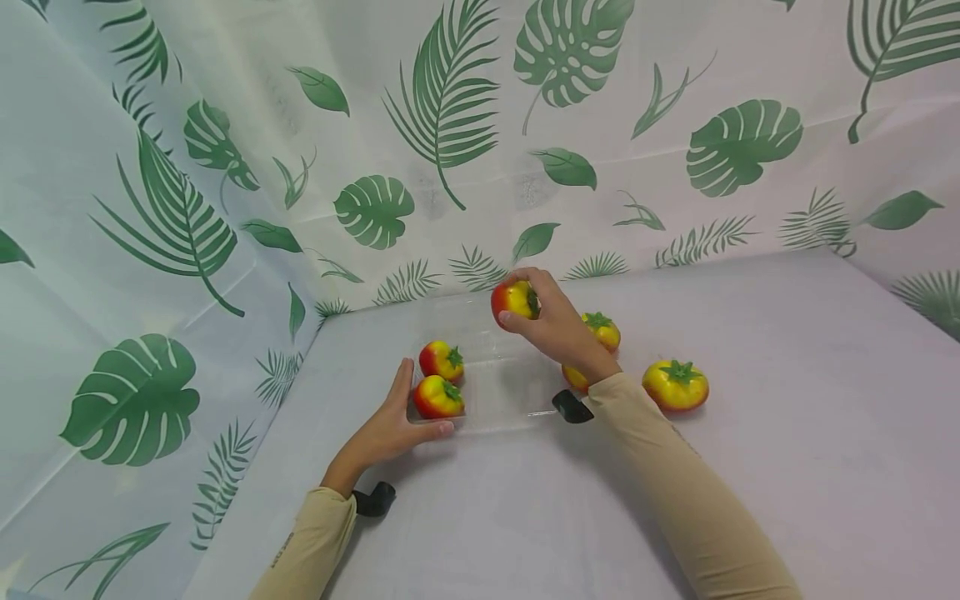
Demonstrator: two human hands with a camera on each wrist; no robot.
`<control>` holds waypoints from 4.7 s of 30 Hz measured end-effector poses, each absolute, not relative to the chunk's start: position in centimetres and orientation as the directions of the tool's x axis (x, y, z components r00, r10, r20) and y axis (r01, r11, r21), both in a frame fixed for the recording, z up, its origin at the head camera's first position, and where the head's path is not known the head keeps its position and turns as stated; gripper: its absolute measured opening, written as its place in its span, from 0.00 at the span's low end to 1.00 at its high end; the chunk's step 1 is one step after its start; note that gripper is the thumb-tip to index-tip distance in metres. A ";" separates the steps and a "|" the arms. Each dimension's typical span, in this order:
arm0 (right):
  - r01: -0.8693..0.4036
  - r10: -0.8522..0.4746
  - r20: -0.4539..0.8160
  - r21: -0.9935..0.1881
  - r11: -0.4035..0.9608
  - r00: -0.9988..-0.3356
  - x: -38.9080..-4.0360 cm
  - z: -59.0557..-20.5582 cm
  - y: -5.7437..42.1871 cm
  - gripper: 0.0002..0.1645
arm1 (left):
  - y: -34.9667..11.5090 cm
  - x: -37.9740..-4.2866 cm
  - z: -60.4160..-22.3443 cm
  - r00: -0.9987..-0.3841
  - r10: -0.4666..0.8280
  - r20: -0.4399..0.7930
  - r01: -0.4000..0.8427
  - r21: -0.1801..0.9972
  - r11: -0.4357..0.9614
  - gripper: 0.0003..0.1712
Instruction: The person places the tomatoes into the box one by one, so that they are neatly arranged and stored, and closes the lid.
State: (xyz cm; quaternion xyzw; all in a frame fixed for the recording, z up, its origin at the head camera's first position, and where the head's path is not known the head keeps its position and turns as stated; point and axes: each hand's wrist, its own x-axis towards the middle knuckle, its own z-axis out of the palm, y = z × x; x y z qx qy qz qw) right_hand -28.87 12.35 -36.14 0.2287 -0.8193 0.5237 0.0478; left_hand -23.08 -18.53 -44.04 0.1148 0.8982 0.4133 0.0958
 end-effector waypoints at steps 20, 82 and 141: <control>-0.365 -0.411 0.181 -0.827 0.429 -0.893 -29.9 -36.9 8.8 0.40 | -18.7 -23.2 -44.0 -0.958 0.276 -0.080 0.120 0.760 0.639 0.76; -0.406 -0.506 -0.043 -0.540 0.737 -0.861 -30.0 -38.3 5.8 0.50 | -18.8 -23.2 -44.2 -0.954 0.291 -0.075 0.134 0.762 0.633 0.78; -0.364 -0.396 0.007 -0.408 0.837 -0.918 -24.5 -38.3 24.8 0.63 | -18.6 -23.1 -44.3 -0.957 0.282 -0.069 0.134 0.758 0.639 0.77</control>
